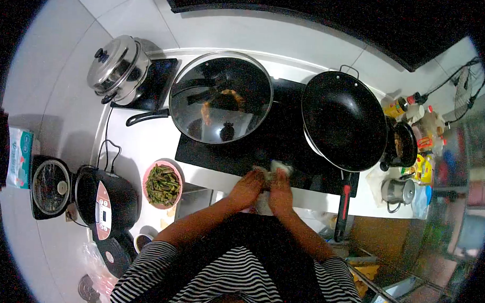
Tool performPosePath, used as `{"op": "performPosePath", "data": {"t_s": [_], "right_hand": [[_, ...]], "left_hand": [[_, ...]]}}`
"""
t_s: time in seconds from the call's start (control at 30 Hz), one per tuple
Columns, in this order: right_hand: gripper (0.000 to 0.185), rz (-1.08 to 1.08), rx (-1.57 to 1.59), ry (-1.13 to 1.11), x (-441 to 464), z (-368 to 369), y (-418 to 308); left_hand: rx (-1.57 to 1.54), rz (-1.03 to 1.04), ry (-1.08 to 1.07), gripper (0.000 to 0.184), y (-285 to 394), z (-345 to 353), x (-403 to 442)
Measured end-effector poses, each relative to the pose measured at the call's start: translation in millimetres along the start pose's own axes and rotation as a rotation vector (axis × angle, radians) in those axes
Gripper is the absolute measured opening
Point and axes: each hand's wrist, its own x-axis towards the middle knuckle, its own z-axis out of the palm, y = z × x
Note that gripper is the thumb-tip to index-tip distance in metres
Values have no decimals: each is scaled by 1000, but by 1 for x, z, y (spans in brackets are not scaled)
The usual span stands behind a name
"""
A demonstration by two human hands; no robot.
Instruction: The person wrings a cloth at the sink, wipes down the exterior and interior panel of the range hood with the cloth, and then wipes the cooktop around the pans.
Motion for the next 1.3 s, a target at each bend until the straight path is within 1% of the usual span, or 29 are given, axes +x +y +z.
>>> {"op": "performPosePath", "data": {"t_s": [0.07,0.1,0.17,0.23,0.27,0.3,0.33,0.37,0.43,0.5,0.6,0.63,0.7,0.73,0.77,0.83,0.87,0.9,0.93,0.97,1.0,1.03,1.07,1.13,1.17,1.2,1.23,1.27,1.3], "right_hand": [[50,-93,25,-23,21,6,-24],[49,-176,51,-41,33,10,-39],[47,-215,61,-44,61,19,-68],[46,-308,86,-54,85,32,-81],[46,-224,234,-53,98,43,-82],[46,-149,381,-67,111,53,-86],[48,-177,384,-101,117,43,-88],[49,-210,380,-133,119,25,-89],[47,-285,154,-144,107,9,-88],[44,-321,118,-95,84,20,-63],[45,-331,-7,-191,55,11,-50],[44,-344,-19,-187,51,13,-47],[44,-384,-35,-194,55,12,-48],[40,-319,16,-220,66,10,-55],[37,-259,66,-253,73,8,-61],[38,-350,27,-278,82,10,-61],[39,-396,-9,-280,87,11,-62],[39,-443,-15,-302,89,10,-63],[43,-395,-88,-357,89,10,-65],[46,-340,-155,-405,92,11,-68],[45,-376,-24,-304,103,60,-26],[45,-397,-14,-310,98,54,-36],[43,-360,-113,-273,98,39,-46],[37,-323,-226,-196,98,28,-53],[37,-336,-224,-194,95,18,-61],[35,-211,-156,-193,93,2,-76],[32,-83,-81,-193,91,-9,-90],[32,-84,-71,-194,89,-13,-96],[29,-212,-60,-127,84,-16,-98]], "left_hand": [[-30,-79,33,41,-22,-9,-16],[11,-93,86,40,-34,-22,-27],[117,-122,201,37,-54,-43,-45],[149,-222,277,37,-68,-52,-54],[243,-203,355,31,-75,-52,-54],[271,-218,331,32,-91,-34,-53],[182,-339,254,31,-96,-18,-52],[236,-372,430,33,-84,-26,-38],[179,-363,424,34,-57,-33,-32],[220,-237,346,38,-57,3,-34],[208,-202,369,40,-31,1,-46],[214,-223,390,40,-32,0,-45],[167,-249,266,42,-34,-4,-37],[139,-324,195,41,-37,-7,-29],[144,-360,214,41,-38,-10,-22],[178,-535,126,35,-29,-29,-16],[175,-586,150,35,-24,-32,-16],[142,-609,271,31,-18,-33,-15],[114,-624,387,27,-10,-35,-20],[120,-659,395,27,2,-40,-31],[9,-691,360,28,16,-46,-44],[-101,-712,325,30,27,-48,-54],[-164,-723,278,25,25,-29,-63],[-390,-718,333,22,48,-28,-105],[-428,-706,429,22,56,-17,-122],[-465,-690,522,22,63,-9,-136],[-552,-767,598,23,82,-19,-156],[-641,-843,669,24,101,-29,-175],[-713,-929,732,25,103,-14,-195]]}}
